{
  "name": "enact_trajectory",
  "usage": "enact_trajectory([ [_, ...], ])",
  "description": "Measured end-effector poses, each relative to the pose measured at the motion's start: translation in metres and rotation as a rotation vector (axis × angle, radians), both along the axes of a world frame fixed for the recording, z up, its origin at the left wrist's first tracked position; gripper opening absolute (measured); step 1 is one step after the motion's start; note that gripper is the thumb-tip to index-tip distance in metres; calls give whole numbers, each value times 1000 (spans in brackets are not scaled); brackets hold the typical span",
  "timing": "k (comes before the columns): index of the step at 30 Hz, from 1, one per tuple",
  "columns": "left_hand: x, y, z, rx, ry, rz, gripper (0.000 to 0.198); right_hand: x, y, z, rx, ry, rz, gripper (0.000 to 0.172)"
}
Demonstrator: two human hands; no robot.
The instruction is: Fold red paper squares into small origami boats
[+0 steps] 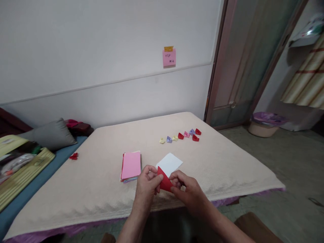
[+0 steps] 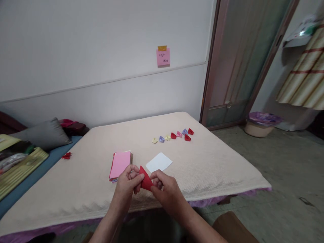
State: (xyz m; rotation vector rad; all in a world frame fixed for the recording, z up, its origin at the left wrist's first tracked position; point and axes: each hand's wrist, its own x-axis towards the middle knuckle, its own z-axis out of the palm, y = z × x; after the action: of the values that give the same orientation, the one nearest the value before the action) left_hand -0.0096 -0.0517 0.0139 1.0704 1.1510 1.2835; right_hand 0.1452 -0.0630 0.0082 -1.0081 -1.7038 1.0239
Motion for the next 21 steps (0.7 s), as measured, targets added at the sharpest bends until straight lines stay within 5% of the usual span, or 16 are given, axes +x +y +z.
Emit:
enact_trajectory([
  [17, -1, -2, -4, -7, -155, 79, 15, 2, 0, -1, -6, 5, 15, 17],
  [21, 0, -1, -2, 7, -158, 56, 25, 1, 2, 0, -23, 4, 15, 17],
])
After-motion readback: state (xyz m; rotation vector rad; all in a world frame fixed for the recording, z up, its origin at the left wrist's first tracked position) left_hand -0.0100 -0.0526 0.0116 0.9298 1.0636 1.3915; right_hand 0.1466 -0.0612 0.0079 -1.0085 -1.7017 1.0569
